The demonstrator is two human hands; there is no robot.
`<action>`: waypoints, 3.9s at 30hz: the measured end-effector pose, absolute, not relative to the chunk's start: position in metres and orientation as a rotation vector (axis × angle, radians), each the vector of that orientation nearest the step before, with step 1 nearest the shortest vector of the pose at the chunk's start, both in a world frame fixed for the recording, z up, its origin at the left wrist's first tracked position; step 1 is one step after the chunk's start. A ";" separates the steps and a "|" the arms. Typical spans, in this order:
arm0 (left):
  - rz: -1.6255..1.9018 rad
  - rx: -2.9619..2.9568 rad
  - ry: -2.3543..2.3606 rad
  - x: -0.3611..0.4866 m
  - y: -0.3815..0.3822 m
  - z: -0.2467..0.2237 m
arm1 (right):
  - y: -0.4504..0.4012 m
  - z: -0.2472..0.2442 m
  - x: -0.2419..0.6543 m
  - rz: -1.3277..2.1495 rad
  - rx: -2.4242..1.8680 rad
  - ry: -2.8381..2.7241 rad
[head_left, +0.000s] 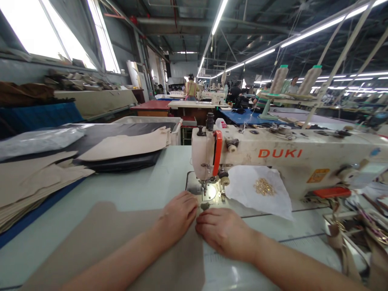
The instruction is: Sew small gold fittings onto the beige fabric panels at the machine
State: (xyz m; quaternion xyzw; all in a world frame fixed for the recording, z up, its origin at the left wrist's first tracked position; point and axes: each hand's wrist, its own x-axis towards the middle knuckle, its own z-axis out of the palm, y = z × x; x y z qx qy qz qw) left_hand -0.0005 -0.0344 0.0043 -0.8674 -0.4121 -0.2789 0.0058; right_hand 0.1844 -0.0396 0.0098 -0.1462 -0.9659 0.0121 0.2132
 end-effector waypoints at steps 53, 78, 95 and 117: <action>-0.897 -2.811 -1.282 0.005 -0.008 0.006 | -0.004 0.001 0.189 -0.029 -0.732 -2.646; -0.891 -2.814 -1.258 0.002 0.002 0.004 | 0.001 -0.002 0.186 -0.027 -0.813 -2.619; -0.743 -2.744 -1.305 0.003 -0.011 0.010 | -0.007 0.001 0.193 -0.056 -0.624 -2.622; -0.720 -2.773 -1.360 0.000 -0.004 0.006 | -0.006 0.006 0.191 -0.013 -0.663 -2.715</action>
